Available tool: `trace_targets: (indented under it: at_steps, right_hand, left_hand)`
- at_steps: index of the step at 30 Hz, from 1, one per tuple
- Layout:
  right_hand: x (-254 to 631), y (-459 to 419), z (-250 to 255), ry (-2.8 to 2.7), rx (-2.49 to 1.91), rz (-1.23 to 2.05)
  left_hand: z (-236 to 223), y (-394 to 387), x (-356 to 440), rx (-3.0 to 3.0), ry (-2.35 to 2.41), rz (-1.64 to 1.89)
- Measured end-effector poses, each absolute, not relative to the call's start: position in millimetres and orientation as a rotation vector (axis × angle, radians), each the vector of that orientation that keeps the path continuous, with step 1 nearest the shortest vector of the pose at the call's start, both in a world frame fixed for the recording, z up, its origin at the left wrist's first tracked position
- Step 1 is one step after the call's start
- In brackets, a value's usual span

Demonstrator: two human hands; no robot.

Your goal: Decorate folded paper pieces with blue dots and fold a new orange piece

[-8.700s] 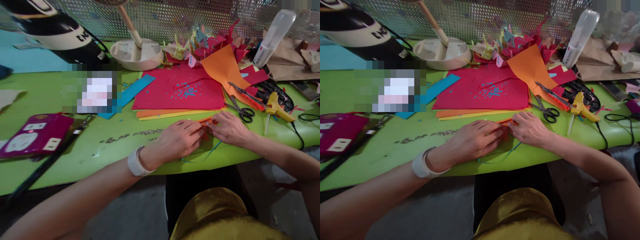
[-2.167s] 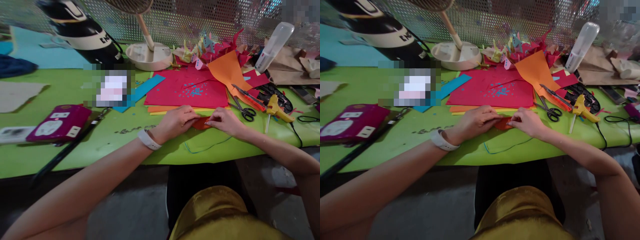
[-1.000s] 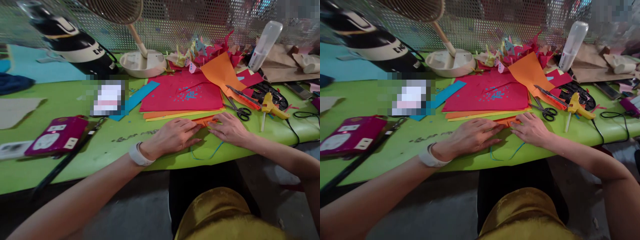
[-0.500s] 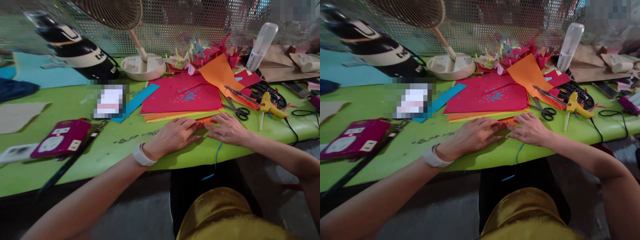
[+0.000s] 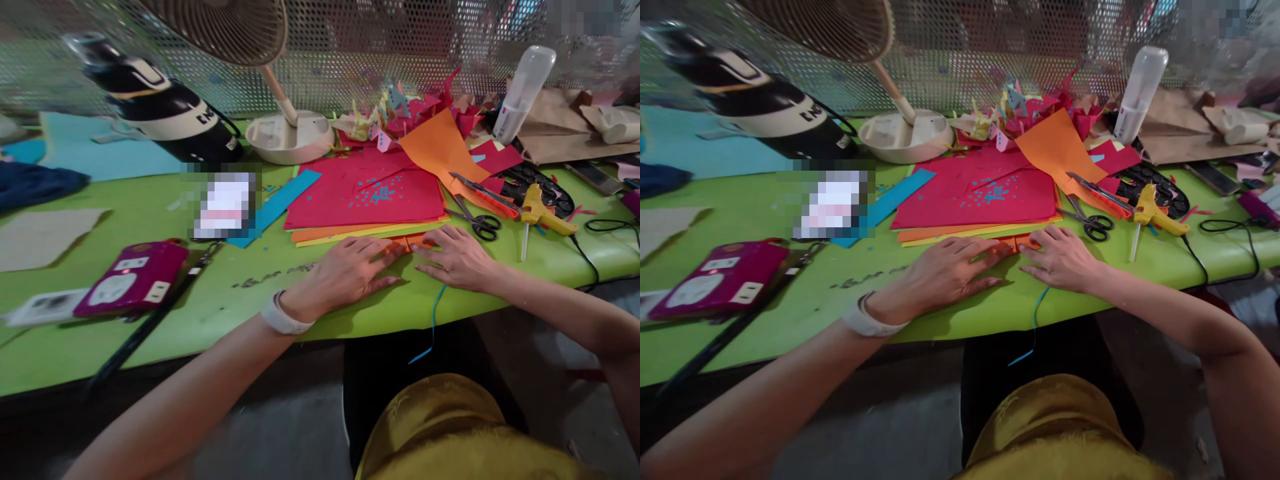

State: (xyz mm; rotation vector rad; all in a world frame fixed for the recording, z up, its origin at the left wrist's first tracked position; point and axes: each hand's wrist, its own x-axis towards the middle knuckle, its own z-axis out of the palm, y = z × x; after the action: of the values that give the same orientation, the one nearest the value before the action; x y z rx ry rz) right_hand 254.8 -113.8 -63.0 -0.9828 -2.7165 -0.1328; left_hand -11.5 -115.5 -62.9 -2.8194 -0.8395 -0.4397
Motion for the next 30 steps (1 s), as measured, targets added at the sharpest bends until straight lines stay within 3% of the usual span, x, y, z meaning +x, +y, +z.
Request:
trace_targets:
  at_steps: [30]
  right_hand:
    - [270,-106,-58,-2.724,-0.887,-0.130]
  left_hand:
    - [-58,-96,1,-2.732,-0.669,-0.452]
